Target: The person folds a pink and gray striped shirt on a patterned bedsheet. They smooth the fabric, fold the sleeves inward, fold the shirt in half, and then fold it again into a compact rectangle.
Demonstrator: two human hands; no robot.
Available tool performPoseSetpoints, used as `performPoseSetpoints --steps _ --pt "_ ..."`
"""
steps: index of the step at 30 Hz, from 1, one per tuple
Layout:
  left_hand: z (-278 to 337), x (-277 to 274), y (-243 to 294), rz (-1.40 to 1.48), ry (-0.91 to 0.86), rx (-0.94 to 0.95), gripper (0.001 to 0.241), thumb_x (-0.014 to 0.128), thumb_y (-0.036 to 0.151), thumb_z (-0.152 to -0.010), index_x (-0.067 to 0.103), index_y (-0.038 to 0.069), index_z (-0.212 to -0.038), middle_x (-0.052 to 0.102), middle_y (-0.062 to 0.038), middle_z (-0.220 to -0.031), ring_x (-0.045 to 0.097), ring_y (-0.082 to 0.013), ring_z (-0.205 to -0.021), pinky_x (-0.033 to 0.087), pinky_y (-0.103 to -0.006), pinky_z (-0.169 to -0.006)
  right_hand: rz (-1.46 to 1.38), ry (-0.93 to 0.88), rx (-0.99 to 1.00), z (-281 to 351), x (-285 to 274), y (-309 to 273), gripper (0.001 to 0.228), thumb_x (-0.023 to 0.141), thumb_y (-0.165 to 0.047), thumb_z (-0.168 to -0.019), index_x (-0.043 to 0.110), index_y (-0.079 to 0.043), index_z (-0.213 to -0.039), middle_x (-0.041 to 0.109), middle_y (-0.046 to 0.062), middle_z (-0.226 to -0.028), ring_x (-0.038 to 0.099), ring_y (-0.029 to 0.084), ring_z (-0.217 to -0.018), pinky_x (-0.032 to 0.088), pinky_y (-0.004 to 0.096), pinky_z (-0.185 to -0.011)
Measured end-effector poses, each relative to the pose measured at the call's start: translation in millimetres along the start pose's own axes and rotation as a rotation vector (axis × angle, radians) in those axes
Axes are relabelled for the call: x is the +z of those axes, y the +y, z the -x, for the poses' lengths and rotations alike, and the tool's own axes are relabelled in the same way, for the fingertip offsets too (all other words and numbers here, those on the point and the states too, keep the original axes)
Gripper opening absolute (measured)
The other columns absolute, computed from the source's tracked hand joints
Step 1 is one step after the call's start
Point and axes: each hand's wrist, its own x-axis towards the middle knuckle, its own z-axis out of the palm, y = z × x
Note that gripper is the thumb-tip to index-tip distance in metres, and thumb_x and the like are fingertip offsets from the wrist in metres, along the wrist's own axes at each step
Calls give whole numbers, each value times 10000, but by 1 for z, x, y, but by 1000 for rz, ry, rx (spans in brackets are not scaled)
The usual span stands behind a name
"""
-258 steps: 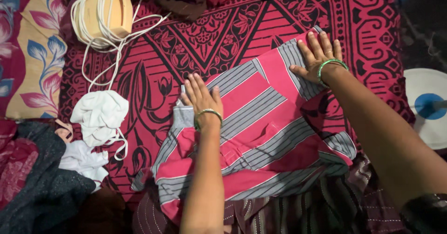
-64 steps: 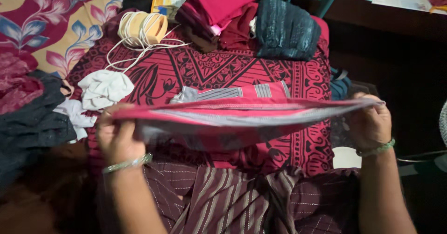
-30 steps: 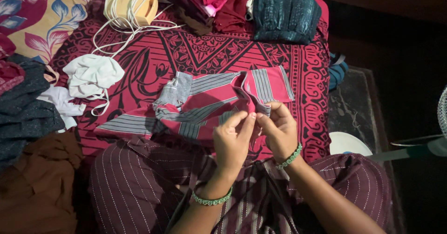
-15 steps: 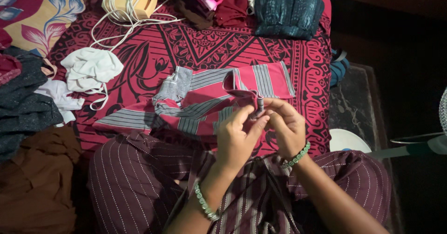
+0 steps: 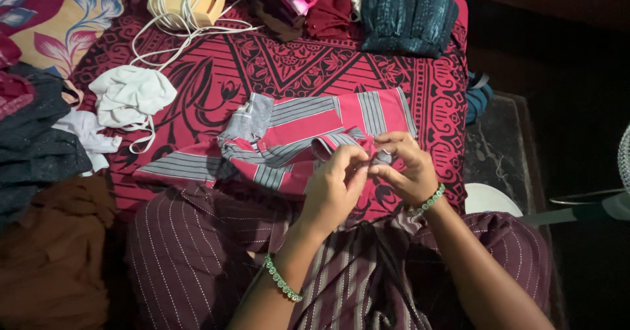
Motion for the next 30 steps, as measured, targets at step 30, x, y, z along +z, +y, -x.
performPoseSetpoints --steps 30 --pt "-204 -99 51 361 523 178 216 501 164 -1013 631 -9 -1033 668 -153 -908 633 -318 -832 513 -451 -773 609 321 -713 -283 -61 -178 351 834 -286 -938 594 -70 -1075 685 106 -846 694 277 -697 534 391 -611"
